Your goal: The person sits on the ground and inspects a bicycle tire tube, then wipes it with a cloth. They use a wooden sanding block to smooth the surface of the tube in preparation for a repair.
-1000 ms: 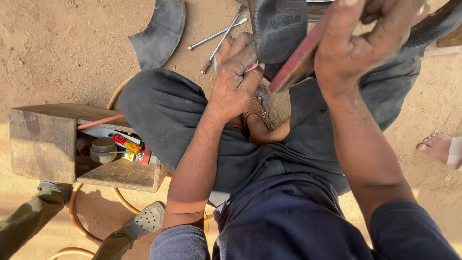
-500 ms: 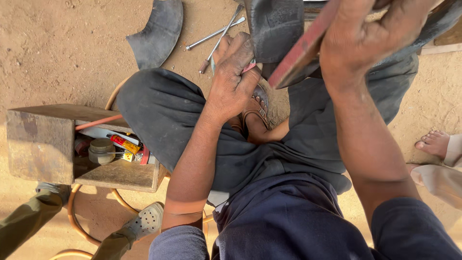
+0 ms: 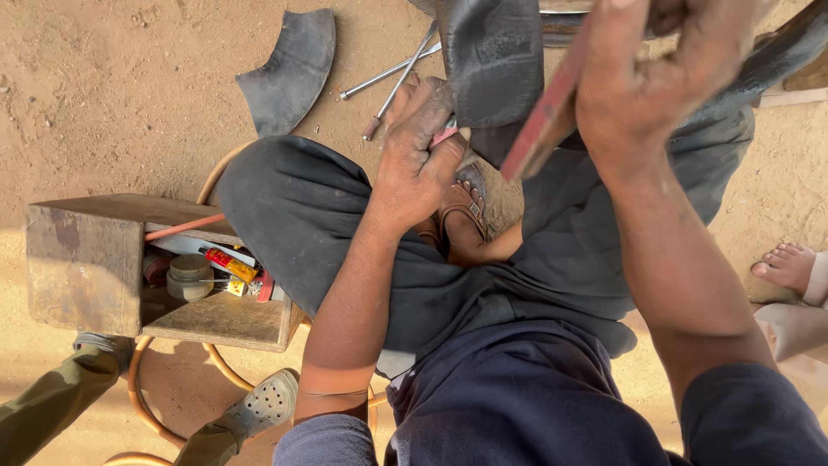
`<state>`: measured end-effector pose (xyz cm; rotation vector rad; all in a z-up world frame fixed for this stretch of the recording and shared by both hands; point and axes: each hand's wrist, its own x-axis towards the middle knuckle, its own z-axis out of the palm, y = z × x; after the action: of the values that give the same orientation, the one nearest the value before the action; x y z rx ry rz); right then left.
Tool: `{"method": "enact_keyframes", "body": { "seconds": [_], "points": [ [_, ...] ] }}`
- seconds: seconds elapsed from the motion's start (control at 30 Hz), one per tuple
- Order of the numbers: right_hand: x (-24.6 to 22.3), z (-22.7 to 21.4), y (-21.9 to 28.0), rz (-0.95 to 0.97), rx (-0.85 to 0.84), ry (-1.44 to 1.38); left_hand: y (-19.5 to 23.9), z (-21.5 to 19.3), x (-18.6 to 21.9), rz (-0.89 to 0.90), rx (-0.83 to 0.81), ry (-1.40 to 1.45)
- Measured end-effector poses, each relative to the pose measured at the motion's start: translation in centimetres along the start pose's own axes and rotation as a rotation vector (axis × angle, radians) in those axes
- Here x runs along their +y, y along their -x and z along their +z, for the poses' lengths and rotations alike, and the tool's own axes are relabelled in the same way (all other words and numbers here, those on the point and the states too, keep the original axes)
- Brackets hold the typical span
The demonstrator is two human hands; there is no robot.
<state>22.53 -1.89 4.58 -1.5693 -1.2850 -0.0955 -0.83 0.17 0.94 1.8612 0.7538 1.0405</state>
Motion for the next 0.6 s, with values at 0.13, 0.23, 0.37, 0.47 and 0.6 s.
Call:
{"method": "enact_keyframes", "body": {
  "seconds": [0.13, 0.23, 0.37, 0.47, 0.6],
  "points": [
    [-0.6, -6.3, 7.7, -0.212, -0.302, 0.04, 0.9, -1.0, -0.3, -0.144, 0.034, 0.355],
    [-0.8, -10.3, 11.5, -0.481, -0.615, 0.101, 0.9, -1.1, -0.3, -0.193, -0.003, 0.336],
    [-2.1, -13.6, 14.8, -0.558, -0.938, 0.198, 1.3, -0.9, 0.0, -0.259, -0.033, 0.459],
    [-2.1, -12.4, 15.1, -0.441, -1.05, 0.248, 1.3, -0.6, 0.0, -0.166, -0.035, 0.464],
    [-2.6, -9.6, 11.1, -0.276, -0.678, 0.173, 1.4, 0.0, 0.3, -0.28, -0.031, 0.634]
  ]
}}
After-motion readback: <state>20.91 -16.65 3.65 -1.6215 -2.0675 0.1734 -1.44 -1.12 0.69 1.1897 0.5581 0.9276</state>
